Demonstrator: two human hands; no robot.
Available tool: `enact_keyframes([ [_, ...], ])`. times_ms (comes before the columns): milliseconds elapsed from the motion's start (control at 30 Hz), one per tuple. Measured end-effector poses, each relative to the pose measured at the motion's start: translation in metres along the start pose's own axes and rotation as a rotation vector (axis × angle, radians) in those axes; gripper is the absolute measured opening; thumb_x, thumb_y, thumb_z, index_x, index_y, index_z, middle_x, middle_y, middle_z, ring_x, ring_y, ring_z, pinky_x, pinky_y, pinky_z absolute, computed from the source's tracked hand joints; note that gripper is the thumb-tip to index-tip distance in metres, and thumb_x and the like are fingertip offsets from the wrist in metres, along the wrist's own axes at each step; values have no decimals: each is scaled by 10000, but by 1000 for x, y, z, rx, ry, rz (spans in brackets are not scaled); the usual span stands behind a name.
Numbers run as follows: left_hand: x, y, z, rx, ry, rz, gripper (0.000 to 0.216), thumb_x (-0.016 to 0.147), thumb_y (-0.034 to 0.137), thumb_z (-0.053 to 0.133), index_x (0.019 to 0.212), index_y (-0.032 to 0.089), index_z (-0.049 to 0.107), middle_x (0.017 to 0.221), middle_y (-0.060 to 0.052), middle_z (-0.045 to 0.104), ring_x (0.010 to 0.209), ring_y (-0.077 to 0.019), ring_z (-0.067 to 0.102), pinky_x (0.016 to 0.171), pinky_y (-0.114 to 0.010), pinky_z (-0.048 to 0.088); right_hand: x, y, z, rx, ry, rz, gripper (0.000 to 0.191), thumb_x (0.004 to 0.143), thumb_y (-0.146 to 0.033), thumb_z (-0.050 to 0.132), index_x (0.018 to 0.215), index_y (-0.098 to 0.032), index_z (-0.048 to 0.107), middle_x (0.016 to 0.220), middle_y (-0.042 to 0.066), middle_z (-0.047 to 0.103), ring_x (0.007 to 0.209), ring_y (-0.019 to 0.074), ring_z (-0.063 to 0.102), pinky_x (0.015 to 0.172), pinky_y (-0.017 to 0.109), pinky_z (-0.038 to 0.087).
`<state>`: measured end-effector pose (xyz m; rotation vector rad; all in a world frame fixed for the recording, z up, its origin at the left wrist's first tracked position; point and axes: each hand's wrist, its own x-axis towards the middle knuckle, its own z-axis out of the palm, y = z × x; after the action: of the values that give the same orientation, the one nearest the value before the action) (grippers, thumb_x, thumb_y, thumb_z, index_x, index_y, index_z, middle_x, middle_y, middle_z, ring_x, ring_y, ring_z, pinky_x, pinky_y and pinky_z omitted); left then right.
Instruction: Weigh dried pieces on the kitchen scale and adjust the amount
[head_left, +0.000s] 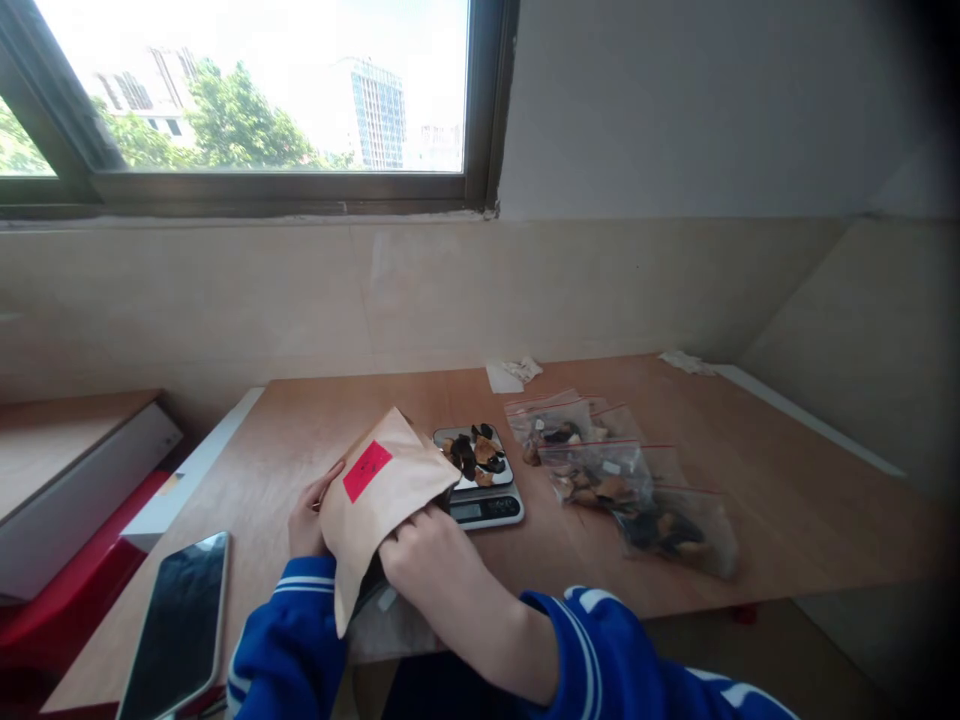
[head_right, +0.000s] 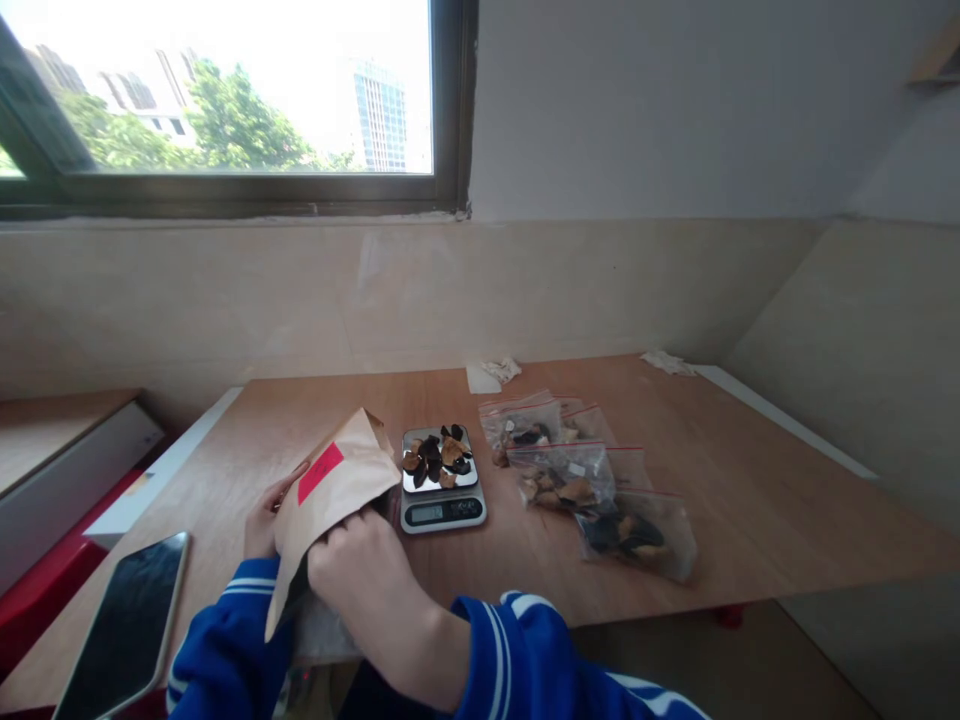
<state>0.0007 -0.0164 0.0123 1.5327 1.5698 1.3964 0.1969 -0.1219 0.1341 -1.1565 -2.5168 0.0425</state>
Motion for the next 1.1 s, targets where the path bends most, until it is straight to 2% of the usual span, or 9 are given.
enact_keyframes([
  [133, 1, -4, 1, 43, -51, -38, 531, 617, 309, 647, 1118, 137, 680, 1029, -82, 720, 849, -263, 653, 778, -382, 534, -23, 27, -42, 269, 127, -200, 220, 884, -75, 465, 1030, -170, 598, 963, 51, 674, 904, 164, 603, 832, 275, 483],
  [233, 5, -12, 1, 69, -32, -22, 497, 612, 279, 625, 1089, 150, 684, 1028, -75, 720, 957, -276, 643, 840, -379, 517, -40, 72, -49, 567, 446, 17, 217, 902, -125, 405, 1011, -206, 575, 937, 23, 634, 878, 137, 580, 801, 251, 465],
  [300, 8, -19, 1, 90, -2, -50, 472, 602, 277, 612, 1050, 151, 687, 987, -71, 723, 919, -270, 652, 824, -377, 520, -51, 107, -36, 678, 563, 263, 225, 925, -179, 345, 956, -210, 566, 893, 24, 605, 789, 138, 562, 705, 250, 456],
  [400, 14, -30, 1, 133, 53, -117, 392, 578, 304, 615, 927, 141, 688, 813, -61, 719, 799, -264, 659, 765, -383, 530, -68, 152, -2, 762, 527, 469, 243, 898, -220, 340, 809, -206, 566, 806, 26, 577, 770, 162, 538, 658, 260, 426],
  [567, 17, -32, 1, 129, 32, -121, 354, 559, 338, 604, 836, 128, 666, 804, -87, 695, 853, -292, 643, 778, -394, 522, -82, 182, 35, 1030, 440, 534, 261, 796, -212, 370, 537, -219, 400, 528, -23, 380, 484, 134, 337, 470, 250, 265],
  [667, 15, -25, 1, 108, 11, -69, 420, 547, 281, 565, 925, 135, 674, 960, -94, 693, 928, -284, 630, 839, -388, 509, -78, 184, 35, 996, 440, 480, 236, 774, -196, 368, 541, -218, 396, 583, 14, 517, 527, 148, 408, 497, 256, 297],
  [800, 11, -16, 1, 77, -28, -25, 488, 531, 217, 541, 995, 155, 676, 1040, -68, 680, 997, -263, 607, 887, -361, 490, -73, 188, 36, 744, 401, 401, 224, 758, -167, 392, 547, -209, 455, 689, 46, 658, 652, 174, 522, 644, 275, 390],
  [967, 10, -15, 1, 173, -12, -79, 566, 514, 189, 503, 1051, 138, 672, 967, -66, 683, 758, -212, 608, 752, -340, 513, -85, 206, 49, 499, 398, 497, 259, 785, -151, 402, 593, -202, 568, 661, 32, 656, 653, 169, 564, 657, 264, 394],
  [1100, 11, -16, 0, 175, -35, -75, 593, 522, 199, 486, 1084, 122, 660, 1004, -74, 669, 704, -191, 586, 721, -330, 507, -90, 210, 49, 502, 479, 513, 236, 798, -157, 403, 623, -204, 553, 728, 37, 676, 709, 179, 594, 686, 269, 410],
])
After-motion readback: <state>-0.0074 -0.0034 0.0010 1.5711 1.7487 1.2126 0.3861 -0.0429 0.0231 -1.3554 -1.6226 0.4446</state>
